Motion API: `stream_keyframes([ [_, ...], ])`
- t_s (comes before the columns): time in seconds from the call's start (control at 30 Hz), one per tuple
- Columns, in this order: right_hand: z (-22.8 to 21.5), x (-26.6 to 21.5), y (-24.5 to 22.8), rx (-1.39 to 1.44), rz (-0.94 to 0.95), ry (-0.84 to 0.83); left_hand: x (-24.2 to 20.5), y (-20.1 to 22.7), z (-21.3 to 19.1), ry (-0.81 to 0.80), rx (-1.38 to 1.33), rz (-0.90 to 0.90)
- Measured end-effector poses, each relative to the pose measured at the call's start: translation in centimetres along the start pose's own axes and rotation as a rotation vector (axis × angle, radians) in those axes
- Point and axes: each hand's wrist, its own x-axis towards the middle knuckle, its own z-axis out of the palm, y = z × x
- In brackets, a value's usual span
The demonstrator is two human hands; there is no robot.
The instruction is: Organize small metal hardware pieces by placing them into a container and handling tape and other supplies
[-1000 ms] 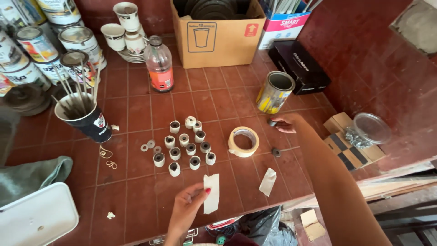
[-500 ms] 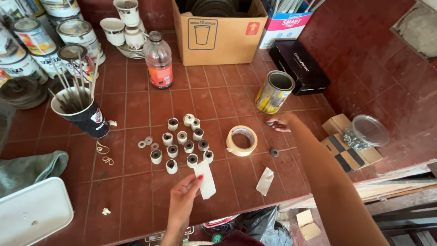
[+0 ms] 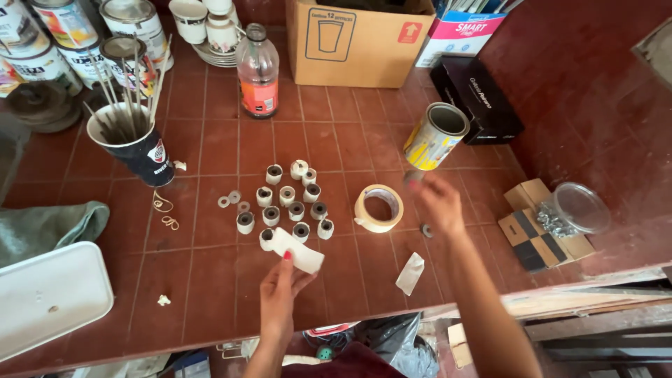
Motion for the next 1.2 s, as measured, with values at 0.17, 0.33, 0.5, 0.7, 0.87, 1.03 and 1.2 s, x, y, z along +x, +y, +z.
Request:
stream_keyframes([
  [0.17, 1.6, -11.0, 1.7, 0.063, -0.219, -0.483, -0.1, -1.5, 1.2, -0.02, 0.14, -0.107],
  [0.33, 4.3, -15.3, 1.3, 0.201, -0.032, -0.797, 0.0, -3.2, 0.6, -0.035, 0.292, -0.127],
  [0.5, 4.0, -12.7, 2.4, 0.023, 0.273, -1.024, -0.2, -0.2, -1.7, -0.166, 0.016, 0.017],
  [0.7, 4.8, -9.8, 2.1, -0.586, 0.279, -1.15, 1.6, -4.7, -6.9, -0.395, 1.498, 1.097],
  [0.87, 5.2, -8.4, 3.3, -0.716, 0.113, -1.235, 0.8, -6.4, -6.1, -0.396, 1.749, 1.302],
  [1.03, 2.9, -9.0, 2.5, -0.916, 0.057, -1.038, 1.2, -7.1, -6.3, -0.365, 1.855, 1.393],
  [1.2, 2.8, -13.5, 3.8, -0.74, -0.446, -0.525, 0.8, -6.8, -6.3, -0.318, 1.804, 1.424],
])
